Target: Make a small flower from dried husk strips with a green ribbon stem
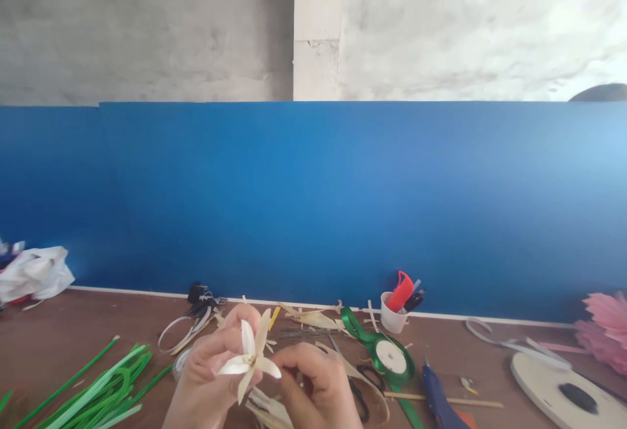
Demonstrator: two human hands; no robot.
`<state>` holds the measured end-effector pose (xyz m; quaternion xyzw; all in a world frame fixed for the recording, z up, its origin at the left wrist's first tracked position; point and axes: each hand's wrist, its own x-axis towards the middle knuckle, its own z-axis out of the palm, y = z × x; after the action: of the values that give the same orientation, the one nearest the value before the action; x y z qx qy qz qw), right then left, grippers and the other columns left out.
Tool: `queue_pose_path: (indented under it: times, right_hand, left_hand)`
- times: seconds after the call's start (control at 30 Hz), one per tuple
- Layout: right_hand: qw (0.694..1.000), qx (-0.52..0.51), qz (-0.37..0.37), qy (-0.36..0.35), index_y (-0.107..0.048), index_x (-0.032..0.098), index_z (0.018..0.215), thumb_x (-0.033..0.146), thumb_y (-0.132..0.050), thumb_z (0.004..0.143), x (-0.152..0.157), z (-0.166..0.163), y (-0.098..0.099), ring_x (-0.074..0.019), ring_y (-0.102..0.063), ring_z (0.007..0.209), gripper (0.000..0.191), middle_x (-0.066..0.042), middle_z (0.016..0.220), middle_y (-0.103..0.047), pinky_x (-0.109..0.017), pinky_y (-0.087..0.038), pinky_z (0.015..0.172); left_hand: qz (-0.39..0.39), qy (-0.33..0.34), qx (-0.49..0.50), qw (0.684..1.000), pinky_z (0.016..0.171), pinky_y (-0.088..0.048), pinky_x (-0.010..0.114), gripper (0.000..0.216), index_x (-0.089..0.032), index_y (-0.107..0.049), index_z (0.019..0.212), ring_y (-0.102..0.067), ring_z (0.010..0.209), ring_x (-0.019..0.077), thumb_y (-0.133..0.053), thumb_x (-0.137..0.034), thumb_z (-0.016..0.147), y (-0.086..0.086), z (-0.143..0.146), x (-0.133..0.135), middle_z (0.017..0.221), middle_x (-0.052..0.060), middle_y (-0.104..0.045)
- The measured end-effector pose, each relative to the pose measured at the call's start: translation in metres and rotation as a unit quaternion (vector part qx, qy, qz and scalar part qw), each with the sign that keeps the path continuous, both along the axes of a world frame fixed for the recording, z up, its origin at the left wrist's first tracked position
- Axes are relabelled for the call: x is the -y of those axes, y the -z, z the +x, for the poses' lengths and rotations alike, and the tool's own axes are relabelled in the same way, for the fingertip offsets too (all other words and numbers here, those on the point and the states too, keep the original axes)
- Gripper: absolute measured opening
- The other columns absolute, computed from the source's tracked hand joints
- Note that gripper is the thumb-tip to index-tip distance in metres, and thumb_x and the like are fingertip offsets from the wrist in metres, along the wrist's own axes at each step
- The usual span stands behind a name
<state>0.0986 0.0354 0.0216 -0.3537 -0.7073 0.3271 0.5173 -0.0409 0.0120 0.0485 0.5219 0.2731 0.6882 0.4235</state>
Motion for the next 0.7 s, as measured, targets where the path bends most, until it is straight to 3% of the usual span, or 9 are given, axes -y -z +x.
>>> queue_pose_path:
  times: [0.17,0.27,0.37,0.43,0.53,0.7]
  right_hand:
    - [0.999,-0.008,0.042,0.021,-0.072,0.022,0.070,0.027,-0.066,0.079,-0.003,0.007,-0.002,-0.0138,-0.053,0.053,0.012,0.000,0.059,-0.065,-0.022,-0.041,0.053]
    - [0.997,0.015,0.064,0.033,-0.071,0.022,0.067,0.026,-0.065,0.080,-0.001,0.007,-0.006,-0.0144,-0.053,0.053,0.015,0.000,0.057,-0.064,-0.023,-0.040,0.052]
    - [0.995,0.035,0.086,0.030,-0.072,0.022,0.067,0.024,-0.064,0.080,-0.001,0.005,-0.008,-0.0143,-0.052,0.052,0.015,0.000,0.056,-0.063,-0.023,-0.039,0.051]
    - [0.995,0.043,0.092,0.014,-0.072,0.022,0.068,0.022,-0.062,0.081,-0.002,0.005,-0.007,-0.0145,-0.054,0.053,0.016,0.000,0.057,-0.063,-0.023,-0.040,0.051]
    - [0.994,0.053,0.096,-0.011,-0.071,0.021,0.069,0.021,-0.060,0.083,-0.004,0.008,-0.006,-0.0145,-0.056,0.056,0.017,-0.001,0.061,-0.065,-0.023,-0.041,0.054]
    - [0.983,0.106,0.141,-0.048,-0.067,0.020,0.074,0.020,-0.055,0.088,-0.007,0.014,-0.008,-0.0132,-0.056,0.059,0.019,-0.001,0.065,-0.064,-0.021,-0.042,0.056]
  left_hand:
    - [0.047,-0.072,-0.057,0.995,0.071,-0.037,0.031,0.010,-0.025,-0.074,0.076,-0.050,0.077,0.0184,-0.075,-0.034,0.073,-0.003,-0.003,0.003,0.083,0.004,-0.056]
    - [0.009,-0.023,-0.044,0.999,0.068,-0.036,0.029,0.017,-0.021,-0.069,0.066,-0.048,0.073,0.0163,-0.077,-0.036,0.070,-0.006,-0.003,0.003,0.078,0.002,-0.052]
    - [-0.030,0.046,-0.009,0.998,0.066,-0.036,0.027,0.030,-0.022,-0.067,0.070,-0.046,0.072,0.0162,-0.081,-0.047,0.060,-0.008,-0.001,0.002,0.073,0.000,-0.048]
    - [-0.028,0.042,-0.021,0.998,0.068,-0.037,0.028,0.033,-0.022,-0.066,0.069,-0.047,0.073,0.0167,-0.081,-0.050,0.058,-0.008,-0.001,0.002,0.075,0.000,-0.049]
    - [0.016,0.000,-0.069,0.997,0.070,-0.036,0.029,0.023,-0.022,-0.065,0.064,-0.048,0.073,0.0163,-0.078,-0.040,0.067,-0.006,-0.002,0.003,0.079,0.001,-0.053]
    - [0.022,-0.017,-0.111,0.993,0.067,-0.037,0.030,0.019,-0.024,-0.073,0.078,-0.051,0.072,0.0179,-0.074,-0.042,0.071,-0.004,-0.006,0.005,0.077,0.003,-0.056]
